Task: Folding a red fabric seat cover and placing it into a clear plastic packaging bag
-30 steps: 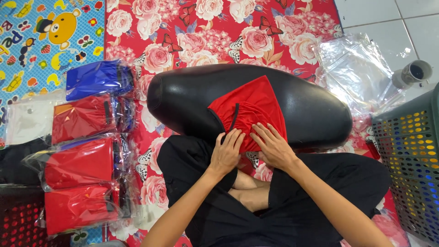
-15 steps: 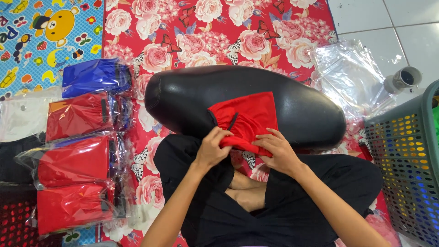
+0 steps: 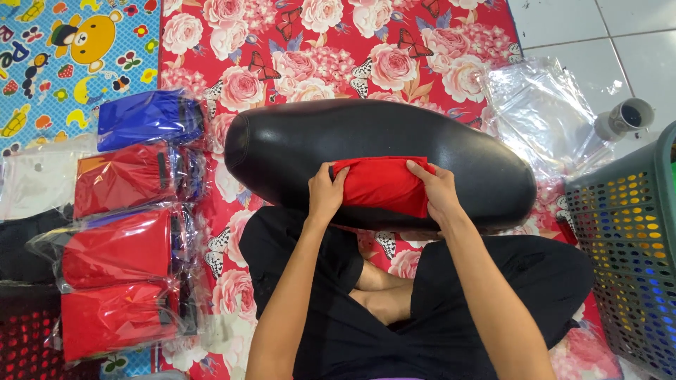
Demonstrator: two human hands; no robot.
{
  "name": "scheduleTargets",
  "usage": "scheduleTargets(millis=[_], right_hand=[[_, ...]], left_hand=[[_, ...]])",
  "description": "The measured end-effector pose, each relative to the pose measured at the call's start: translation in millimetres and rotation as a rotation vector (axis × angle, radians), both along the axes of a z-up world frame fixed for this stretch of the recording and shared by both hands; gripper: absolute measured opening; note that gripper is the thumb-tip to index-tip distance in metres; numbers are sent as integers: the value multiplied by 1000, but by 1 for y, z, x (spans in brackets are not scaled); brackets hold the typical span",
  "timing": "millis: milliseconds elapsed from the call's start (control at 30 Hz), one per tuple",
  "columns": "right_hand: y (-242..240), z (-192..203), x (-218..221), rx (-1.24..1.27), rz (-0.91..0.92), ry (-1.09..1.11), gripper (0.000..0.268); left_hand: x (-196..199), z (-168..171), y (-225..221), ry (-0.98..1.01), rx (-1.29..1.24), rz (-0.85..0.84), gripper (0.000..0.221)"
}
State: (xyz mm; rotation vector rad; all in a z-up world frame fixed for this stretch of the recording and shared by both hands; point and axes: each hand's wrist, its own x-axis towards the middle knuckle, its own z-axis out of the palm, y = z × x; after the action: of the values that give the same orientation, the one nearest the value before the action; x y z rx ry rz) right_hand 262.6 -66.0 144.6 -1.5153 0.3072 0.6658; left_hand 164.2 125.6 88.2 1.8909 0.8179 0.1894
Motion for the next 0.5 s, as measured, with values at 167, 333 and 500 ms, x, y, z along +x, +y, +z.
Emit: scheduleTargets(millis=[167, 333, 500], right_hand=[[-2, -44, 9, -55, -42, -66, 24], [-11, -54, 6, -259, -19, -210, 47], [-20, -89, 1, -292, -136, -345, 27]], left_hand=[[12, -22, 11, 126, 132, -9, 39], [19, -18, 16, 168, 183, -24, 42], [23, -28, 17, 139, 226, -45, 42]])
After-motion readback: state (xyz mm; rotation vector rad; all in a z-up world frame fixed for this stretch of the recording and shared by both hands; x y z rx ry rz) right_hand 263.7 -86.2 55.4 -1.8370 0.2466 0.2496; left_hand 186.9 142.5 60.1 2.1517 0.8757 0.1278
